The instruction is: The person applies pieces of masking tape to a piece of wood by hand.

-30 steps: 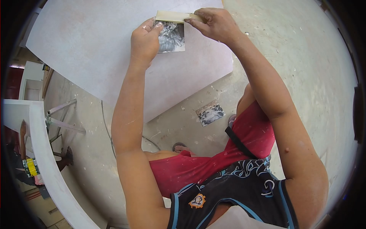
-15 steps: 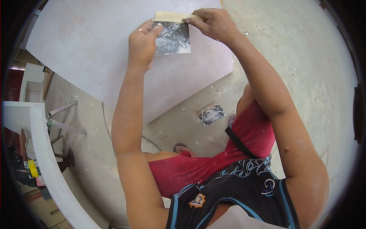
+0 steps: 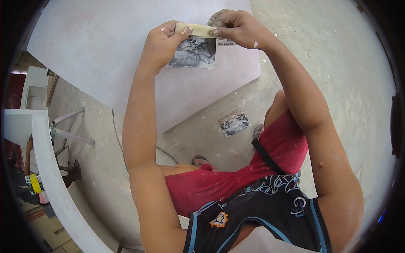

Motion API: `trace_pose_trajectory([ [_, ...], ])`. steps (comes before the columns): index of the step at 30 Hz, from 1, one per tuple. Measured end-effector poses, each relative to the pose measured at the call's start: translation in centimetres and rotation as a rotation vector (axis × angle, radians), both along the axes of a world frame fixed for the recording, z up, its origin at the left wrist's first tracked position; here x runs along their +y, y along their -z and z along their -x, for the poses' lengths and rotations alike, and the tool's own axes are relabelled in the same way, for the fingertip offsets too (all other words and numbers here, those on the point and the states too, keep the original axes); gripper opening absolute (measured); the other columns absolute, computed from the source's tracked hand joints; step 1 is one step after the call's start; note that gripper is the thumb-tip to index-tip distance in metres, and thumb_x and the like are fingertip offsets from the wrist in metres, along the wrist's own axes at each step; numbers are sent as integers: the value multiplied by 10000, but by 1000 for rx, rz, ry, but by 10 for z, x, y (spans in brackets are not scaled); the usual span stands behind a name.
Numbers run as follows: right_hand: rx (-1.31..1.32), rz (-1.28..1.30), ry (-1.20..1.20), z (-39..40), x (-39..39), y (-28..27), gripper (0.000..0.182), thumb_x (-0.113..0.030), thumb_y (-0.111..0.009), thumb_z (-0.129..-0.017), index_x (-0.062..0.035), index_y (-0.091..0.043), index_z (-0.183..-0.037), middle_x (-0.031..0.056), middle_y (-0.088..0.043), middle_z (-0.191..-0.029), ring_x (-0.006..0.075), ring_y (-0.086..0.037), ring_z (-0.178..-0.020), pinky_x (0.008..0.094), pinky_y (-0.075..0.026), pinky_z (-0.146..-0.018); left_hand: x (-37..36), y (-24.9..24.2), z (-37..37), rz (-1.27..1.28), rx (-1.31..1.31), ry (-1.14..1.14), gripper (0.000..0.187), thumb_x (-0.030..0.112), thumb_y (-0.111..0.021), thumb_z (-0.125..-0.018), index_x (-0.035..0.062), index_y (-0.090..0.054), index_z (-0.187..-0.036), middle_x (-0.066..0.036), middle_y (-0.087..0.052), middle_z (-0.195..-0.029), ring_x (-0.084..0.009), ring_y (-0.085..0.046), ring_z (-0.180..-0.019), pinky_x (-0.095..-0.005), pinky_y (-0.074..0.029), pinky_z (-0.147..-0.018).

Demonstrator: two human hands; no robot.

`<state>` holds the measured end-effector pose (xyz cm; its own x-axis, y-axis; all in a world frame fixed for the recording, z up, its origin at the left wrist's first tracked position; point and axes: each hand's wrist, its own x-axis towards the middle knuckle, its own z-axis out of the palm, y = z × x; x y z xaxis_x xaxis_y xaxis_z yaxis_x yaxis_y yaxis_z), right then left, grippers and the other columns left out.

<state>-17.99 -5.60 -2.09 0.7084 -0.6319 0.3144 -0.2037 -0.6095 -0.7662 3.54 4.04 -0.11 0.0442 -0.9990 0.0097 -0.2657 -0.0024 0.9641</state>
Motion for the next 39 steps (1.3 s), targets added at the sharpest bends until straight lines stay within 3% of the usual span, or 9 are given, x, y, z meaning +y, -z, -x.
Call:
trace_pose_trajectory([
  [6, 12, -228, -9, -2, 15, -13, 252, -259, -658, -883, -17, -691, -943, 36, -636, -818, 101, -572, -671, 249, -463, -588, -2, 3, 6, 57, 308, -166, 266, 228, -651, -888, -17, -664, -991, -40, -658, -817, -74, -580, -722, -225, -466, -672],
  [10, 58, -314, 67, -13, 27, -10, 237, -287, -629, -915, -63, -689, -960, -6, -607, -692, 53, -533, -549, 200, -425, -504, -5, 7, 4, -34, 175, -209, 344, 202, -654, -865, -38, -610, -1107, -126, -652, -971, -167, -615, -826, -267, -490, -740],
  [12, 25, -323, 115, -16, 26, -7, 247, -294, -632, -911, -56, -690, -951, -7, -611, -702, 55, -533, -559, 206, -422, -498, -1, 15, 18, 732, -985, -386, 526, 189, -674, -824, -53, -498, -1257, -248, -561, -1208, -299, -605, -1018, -342, -508, -807],
  [16, -129, -390, 274, -21, 17, -6, 265, -251, -649, -869, -5, -687, -961, 48, -633, -701, 99, -564, -558, 254, -457, -510, 0, 36, 46, 608, -1194, -264, 591, 146, -658, -821, -36, -424, -1331, -275, -516, -1279, -398, -542, -1144, -421, -449, -951],
  [19, -141, -468, 198, -20, 28, -14, 254, -218, -675, -881, -14, -684, -1031, 8, -635, -741, 68, -560, -610, 218, -465, -564, -5, 33, 49, 613, -882, -217, 546, 120, -631, -836, -8, -448, -1334, -274, -536, -1268, -384, -537, -1170, -424, -451, -940],
  [21, -204, -402, 54, -16, 34, -16, 283, -198, -681, -875, -4, -672, -1080, 20, -633, -747, 75, -558, -641, 222, -477, -585, -5, 17, 42, 126, -673, -273, 456, 62, -587, -858, -42, -489, -1291, -213, -623, -1155, -292, -607, -1080, -384, -467, -911],
  [28, -110, -344, 14, -8, 32, -25, 348, -271, -640, -905, -11, -662, -1136, 17, -613, -711, 78, -542, -630, 238, -457, -562, -8, 16, 10, 60, -119, -38, 367, 35, -558, -864, 15, -592, -1230, -89, -689, -977, -162, -623, -873, -300, -481, -802],
  [37, -8, 351, 144, -10, 10, 2, 287, -284, -612, -916, -70, -697, -1088, 101, -654, -676, 163, -543, -523, 291, -464, -518, -6, 9, 11, 25, 134, -144, 375, -57, -559, -830, -82, -576, -1203, -113, -675, -1015, -130, -617, -869, -262, -494, -766],
  [39, -64, 540, 180, -12, 5, 6, 294, -333, -581, -905, -92, -715, -1006, 123, -648, -666, 274, -599, -555, 366, -481, -541, -2, 3, 13, 16, 154, -182, 395, -75, -552, -827, -111, -547, -1220, -134, -668, -1031, -131, -625, -863, -250, -508, -739],
])
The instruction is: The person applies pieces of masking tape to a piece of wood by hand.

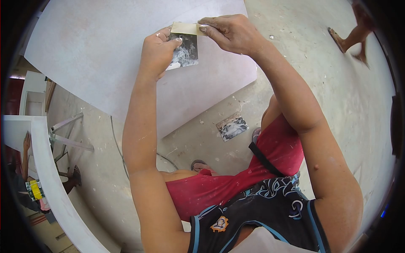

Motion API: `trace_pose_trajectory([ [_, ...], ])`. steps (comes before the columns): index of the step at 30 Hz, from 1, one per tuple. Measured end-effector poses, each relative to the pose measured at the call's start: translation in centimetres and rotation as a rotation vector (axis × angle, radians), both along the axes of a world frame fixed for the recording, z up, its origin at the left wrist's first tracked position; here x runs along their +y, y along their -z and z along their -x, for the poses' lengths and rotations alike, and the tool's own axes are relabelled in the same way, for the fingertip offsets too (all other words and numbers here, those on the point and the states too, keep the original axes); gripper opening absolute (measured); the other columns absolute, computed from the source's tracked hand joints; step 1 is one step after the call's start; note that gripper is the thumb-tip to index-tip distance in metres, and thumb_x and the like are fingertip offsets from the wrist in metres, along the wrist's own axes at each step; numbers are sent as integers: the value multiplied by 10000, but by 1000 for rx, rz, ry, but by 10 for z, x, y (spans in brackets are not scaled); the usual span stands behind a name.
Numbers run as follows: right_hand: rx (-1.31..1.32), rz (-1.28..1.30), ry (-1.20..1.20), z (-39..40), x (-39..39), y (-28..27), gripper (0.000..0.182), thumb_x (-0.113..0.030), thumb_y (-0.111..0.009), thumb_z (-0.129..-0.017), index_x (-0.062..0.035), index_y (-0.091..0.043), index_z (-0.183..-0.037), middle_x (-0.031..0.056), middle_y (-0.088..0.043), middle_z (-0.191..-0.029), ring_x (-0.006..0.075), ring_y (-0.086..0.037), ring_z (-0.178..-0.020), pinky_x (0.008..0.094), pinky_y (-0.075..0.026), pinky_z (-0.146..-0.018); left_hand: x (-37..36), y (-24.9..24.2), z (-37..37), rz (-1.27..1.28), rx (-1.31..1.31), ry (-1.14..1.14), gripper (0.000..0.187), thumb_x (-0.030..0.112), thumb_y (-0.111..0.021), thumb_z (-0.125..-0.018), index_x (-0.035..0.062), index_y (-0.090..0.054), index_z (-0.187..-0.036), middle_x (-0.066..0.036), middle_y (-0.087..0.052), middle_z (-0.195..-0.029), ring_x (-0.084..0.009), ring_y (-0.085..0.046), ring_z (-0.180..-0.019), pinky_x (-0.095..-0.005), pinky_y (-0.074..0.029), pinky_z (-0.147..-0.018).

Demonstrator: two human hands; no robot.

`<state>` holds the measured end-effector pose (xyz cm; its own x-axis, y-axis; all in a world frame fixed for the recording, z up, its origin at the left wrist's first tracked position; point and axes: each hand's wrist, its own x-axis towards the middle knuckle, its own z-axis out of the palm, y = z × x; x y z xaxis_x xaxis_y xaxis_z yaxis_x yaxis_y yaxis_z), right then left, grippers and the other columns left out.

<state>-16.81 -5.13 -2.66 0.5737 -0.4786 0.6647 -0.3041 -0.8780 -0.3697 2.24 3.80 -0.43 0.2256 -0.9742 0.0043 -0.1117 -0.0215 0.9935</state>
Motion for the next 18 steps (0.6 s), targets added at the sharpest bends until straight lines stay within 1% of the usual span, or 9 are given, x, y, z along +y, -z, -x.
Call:
trace_pose_trajectory([
  [1, -1, 1, -2, 0, -2, 1, 294, -333, -581, -905, -92, -715, -1006, 123, -648, -666, 274, -599, -555, 366, -481, -541, 1, -1, 0, 1, -1, -2, 395, -75, -552, -827, -111, -547, -1220, -134, -668, -1031, -131, -625, -863, -250, -508, -739],
  [3, 10, 94, 67, 2, -6, 3, 294, -356, -589, -900, -100, -714, -973, 108, -639, -646, 272, -609, -565, 376, -480, -537, 4, -2, 3, 77, -17, 12, 408, -85, -550, -826, -121, -532, -1232, -141, -666, -1044, -131, -633, -853, -247, -518, -732],
  [6, -6, 169, 110, -1, -9, 7, 297, -373, -596, -893, -107, -709, -961, 95, -643, -658, 268, -614, -577, 381, -478, -537, 9, -7, 6, 97, 12, -11, 422, -90, -550, -827, -119, -519, -1247, -147, -665, -1046, -136, -638, -859, -248, -524, -745],
  [7, -8, 170, 111, 0, -9, 8, 297, -373, -596, -893, -107, -709, -961, 95, -643, -658, 268, -614, -577, 381, -478, -537, 10, -6, 6, 98, 9, -10, 422, -90, -550, -827, -119, -519, -1247, -147, -665, -1046, -136, -638, -859, -248, -524, -745],
  [9, 84, 173, 156, 0, -9, 7, 302, -344, -627, -893, -134, -702, -1096, 83, -687, -774, 230, -612, -587, 331, -508, -572, 11, -9, 4, 123, 19, 1, 425, -90, -557, -825, -126, -514, -1246, -156, -664, -1046, -142, -642, -860, -242, -531, -751],
  [16, 21, 170, 124, -4, -10, 7, 303, -348, -634, -885, -148, -702, -1101, 78, -669, -745, 227, -605, -591, 330, -501, -568, 20, -17, 1, 118, 87, 9, 424, -88, -579, -811, -135, -519, -1229, -167, -665, -1030, -152, -654, -843, -250, -548, -728],
  [18, 24, 107, 128, -3, -11, 7, 333, -407, -610, -880, -143, -706, -1059, 86, -679, -751, 258, -642, -656, 366, -502, -591, 20, -17, -1, 116, 113, 40, 426, -84, -589, -804, -132, -526, -1223, -165, -667, -1020, -154, -656, -843, -258, -551, -724],
])
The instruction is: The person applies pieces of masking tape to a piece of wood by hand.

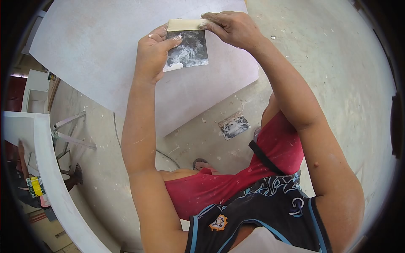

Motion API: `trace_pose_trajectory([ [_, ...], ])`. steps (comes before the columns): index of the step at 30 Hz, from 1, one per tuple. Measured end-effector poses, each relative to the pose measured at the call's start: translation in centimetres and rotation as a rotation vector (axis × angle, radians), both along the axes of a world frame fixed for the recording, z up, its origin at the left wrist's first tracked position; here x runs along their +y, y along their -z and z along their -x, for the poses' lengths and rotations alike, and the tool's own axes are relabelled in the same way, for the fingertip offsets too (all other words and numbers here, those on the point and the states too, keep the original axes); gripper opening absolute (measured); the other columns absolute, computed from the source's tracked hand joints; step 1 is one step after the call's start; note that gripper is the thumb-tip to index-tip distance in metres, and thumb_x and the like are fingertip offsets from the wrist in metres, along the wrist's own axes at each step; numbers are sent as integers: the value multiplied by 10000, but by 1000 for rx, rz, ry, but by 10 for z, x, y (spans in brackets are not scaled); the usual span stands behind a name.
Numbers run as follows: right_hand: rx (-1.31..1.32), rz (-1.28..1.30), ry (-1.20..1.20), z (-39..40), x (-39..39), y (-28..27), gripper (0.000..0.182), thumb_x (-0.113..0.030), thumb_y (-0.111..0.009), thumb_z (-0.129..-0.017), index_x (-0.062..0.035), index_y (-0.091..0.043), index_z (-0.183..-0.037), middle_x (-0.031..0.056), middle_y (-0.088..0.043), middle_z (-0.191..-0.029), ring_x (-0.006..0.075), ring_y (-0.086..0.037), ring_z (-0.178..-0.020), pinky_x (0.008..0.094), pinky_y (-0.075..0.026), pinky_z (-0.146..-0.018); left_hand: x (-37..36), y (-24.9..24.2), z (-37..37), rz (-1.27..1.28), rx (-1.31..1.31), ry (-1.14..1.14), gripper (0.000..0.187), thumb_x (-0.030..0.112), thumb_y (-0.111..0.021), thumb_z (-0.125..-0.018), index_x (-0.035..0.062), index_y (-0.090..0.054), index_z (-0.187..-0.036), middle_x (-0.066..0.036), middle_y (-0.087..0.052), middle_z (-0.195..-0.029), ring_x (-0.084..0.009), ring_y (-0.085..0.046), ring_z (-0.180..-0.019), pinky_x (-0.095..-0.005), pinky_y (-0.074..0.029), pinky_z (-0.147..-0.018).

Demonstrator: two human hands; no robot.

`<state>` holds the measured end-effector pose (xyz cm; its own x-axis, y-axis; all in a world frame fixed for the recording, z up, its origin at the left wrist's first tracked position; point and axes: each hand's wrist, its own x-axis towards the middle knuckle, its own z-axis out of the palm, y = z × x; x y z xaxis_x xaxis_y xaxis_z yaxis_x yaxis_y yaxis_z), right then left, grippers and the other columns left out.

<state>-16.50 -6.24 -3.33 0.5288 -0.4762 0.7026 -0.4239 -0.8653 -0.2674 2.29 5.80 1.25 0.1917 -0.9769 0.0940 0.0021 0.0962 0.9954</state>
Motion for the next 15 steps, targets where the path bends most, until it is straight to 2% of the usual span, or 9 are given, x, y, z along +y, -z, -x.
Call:
trace_pose_trajectory([
  [4, -4, -17, -4, 2, 4, -4, 333, -409, -618, -875, -149, -709, -1061, 88, -680, -760, 267, -642, -664, 364, -506, -605, 3, -1, 2, 12, 17, -1, 421, -83, -595, -798, -130, -535, -1212, -162, -669, -1010, -155, -658, -842, -256, -552, -720],
  [7, 24, -134, -13, 4, 7, -7, 325, -380, -651, -861, -132, -709, -1062, 101, -681, -835, 258, -647, -729, 355, -508, -641, 5, -1, 1, 61, 40, 25, 414, -80, -603, -796, -132, -540, -1202, -165, -670, -1009, -156, -660, -825, -252, -551, -719],
  [9, -249, -321, -299, 1, 8, -3, 290, -318, -676, -853, -88, -709, -1028, 113, -667, -909, 243, -636, -783, 345, -501, -682, 6, -2, -1, 69, 23, 77, 401, -45, -627, -804, -132, -546, -1187, -153, -675, -996, -150, -661, -798, -255, -553, -724],
  [10, -250, -324, -300, 3, 9, -7, 290, -318, -676, -853, -88, -709, -1028, 113, -667, -909, 243, -636, -783, 345, -501, -682, 6, -2, -2, 67, 23, 76, 401, -45, -627, -804, -132, -546, -1187, -153, -675, -996, -150, -661, -798, -255, -553, -724],
  [12, -22, -406, -303, 11, 13, -17, 240, -209, -676, -871, -17, -693, -1013, 95, -628, -977, 168, -603, -819, 309, -494, -685, 8, 0, 1, 42, -205, 71, 322, 21, -655, -825, -92, -608, -1122, -116, -686, -938, -126, -648, -759, -242, -537, -688],
  [13, -19, -407, -306, 12, 16, -19, 240, -209, -676, -871, -17, -693, -1013, 95, -628, -977, 168, -603, -819, 309, -494, -685, 8, 0, 3, 42, -203, 68, 322, 21, -655, -825, -92, -608, -1122, -116, -686, -938, -126, -648, -759, -242, -537, -688],
  [15, 110, -406, -297, 13, 21, -22, 241, -217, -664, -883, 9, -682, -963, 86, -628, -967, 165, -585, -808, 300, -478, -720, 4, -2, 5, -8, -489, 21, 216, 91, -668, -851, -43, -668, -1021, -73, -685, -856, -99, -628, -727, -222, -507, -641],
])
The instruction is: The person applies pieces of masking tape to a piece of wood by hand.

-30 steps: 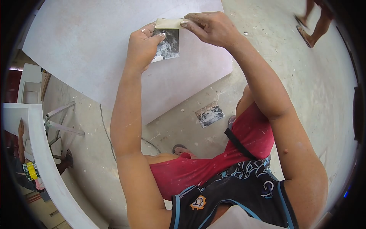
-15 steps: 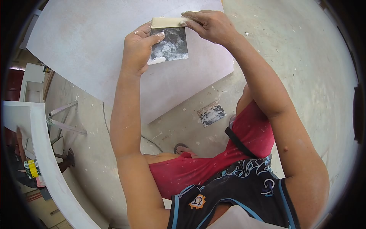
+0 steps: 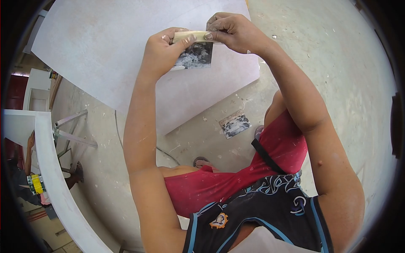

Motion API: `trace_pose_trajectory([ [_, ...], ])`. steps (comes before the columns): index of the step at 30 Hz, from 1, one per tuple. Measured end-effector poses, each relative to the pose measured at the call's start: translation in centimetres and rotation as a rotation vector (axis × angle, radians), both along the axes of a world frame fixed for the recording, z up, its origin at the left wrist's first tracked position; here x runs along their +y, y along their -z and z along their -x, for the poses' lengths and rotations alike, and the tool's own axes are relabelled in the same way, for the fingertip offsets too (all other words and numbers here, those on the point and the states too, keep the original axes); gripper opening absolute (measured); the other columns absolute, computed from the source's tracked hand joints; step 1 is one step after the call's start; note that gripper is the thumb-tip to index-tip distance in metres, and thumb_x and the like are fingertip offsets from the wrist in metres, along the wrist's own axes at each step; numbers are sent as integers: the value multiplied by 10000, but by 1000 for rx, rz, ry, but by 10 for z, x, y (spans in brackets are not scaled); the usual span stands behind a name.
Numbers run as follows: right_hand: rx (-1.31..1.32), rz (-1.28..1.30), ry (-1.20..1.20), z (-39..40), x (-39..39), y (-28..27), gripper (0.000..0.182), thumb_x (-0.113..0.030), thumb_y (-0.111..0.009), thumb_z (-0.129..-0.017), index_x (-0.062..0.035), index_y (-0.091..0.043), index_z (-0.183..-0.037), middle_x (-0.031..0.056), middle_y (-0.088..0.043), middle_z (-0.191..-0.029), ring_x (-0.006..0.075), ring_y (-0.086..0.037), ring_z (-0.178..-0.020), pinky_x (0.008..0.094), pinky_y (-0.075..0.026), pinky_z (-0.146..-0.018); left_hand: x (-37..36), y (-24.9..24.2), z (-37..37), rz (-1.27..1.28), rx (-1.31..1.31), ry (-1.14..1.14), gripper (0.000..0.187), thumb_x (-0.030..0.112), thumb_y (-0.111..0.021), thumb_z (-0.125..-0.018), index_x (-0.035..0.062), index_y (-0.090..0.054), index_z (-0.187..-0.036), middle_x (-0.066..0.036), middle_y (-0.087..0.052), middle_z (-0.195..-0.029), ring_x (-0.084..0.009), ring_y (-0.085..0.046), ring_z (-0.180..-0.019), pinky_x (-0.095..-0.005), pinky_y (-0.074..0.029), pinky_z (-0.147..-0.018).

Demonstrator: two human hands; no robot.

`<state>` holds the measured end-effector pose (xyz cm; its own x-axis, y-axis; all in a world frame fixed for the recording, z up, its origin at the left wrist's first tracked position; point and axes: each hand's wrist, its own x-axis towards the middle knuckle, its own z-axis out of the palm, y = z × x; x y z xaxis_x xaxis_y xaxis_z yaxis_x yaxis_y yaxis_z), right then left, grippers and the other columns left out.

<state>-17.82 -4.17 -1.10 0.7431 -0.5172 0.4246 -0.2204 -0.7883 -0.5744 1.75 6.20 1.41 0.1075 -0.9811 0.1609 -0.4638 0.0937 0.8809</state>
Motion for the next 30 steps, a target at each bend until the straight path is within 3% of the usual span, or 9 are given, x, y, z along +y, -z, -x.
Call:
trace_pose_trajectory([
  [4, -55, 3, -12, -3, 10, -5, 230, -214, -658, -891, 12, -676, -931, 63, -637, -899, 141, -570, -739, 293, -474, -664, -9, 7, -5, -48, 270, -11, 162, 122, -662, -871, -18, -694, -947, -53, -675, -809, -85, -613, -706, -209, -480, -612],
  [6, 38, -301, 118, -1, 18, -12, 221, -218, -658, -891, -1, -683, -929, 44, -633, -784, 121, -560, -671, 284, -465, -609, -9, 9, -5, -51, 421, -4, 173, 131, -656, -878, -24, -686, -946, -59, -676, -810, -90, -620, -700, -215, -494, -614],
  [10, 46, -250, 112, -1, 14, -8, 192, -201, -662, -887, -18, -691, -934, 29, -626, -697, 99, -557, -616, 261, -462, -573, -7, 5, -9, -158, 467, 75, 209, 111, -669, -871, -38, -646, -1015, -85, -670, -914, -111, -629, -789, -249, -513, -688],
  [15, 82, -369, 121, -2, 20, -17, 175, -171, -669, -875, -16, -697, -950, 32, -645, -702, 80, -569, -597, 227, -476, -566, -4, 5, -2, -84, 185, 70, 199, 79, -705, -817, -48, -679, -968, -92, -687, -826, -107, -640, -702, -231, -527, -621],
  [18, 79, -399, 80, -3, 19, -14, 167, -165, -659, -881, -12, -701, -934, 37, -646, -712, 84, -568, -605, 233, -481, -566, -4, -2, -2, -198, 170, 45, 233, 76, -717, -818, -52, -646, -1000, -97, -677, -847, -122, -636, -780, -246, -522, -698],
  [22, 98, -443, 65, -2, 20, -11, 155, -148, -643, -888, -10, -700, -931, 44, -646, -721, 91, -563, -609, 238, -478, -567, -5, 0, -10, -197, 265, 87, 214, 76, -721, -809, -45, -659, -973, -78, -679, -829, -112, -628, -741, -248, -512, -669],
  [25, 140, -322, 36, -6, 16, -5, 150, -128, -630, -889, -1, -694, -938, 45, -644, -729, 94, -559, -614, 244, -475, -569, -4, -2, -8, -177, 26, 100, 176, 104, -714, -809, -30, -684, -917, -59, -678, -797, -100, -614, -719, -248, -495, -646],
  [27, 52, -170, -10, -9, 15, 1, 178, -157, -652, -842, -10, -715, -919, 86, -647, -673, 127, -570, -544, 277, -463, -548, -5, -1, -4, -83, -319, 62, 161, 134, -698, -814, -12, -703, -881, -52, -676, -769, -96, -604, -709, -248, -485, -642],
  [30, 41, -406, 53, -8, 19, -7, 169, -147, -645, -841, -10, -716, -908, 94, -643, -660, 135, -569, -545, 289, -463, -547, -6, -4, -3, -148, -314, 44, 186, 167, -679, -830, -5, -708, -895, -57, -678, -758, -103, -604, -712, -258, -486, -655],
])
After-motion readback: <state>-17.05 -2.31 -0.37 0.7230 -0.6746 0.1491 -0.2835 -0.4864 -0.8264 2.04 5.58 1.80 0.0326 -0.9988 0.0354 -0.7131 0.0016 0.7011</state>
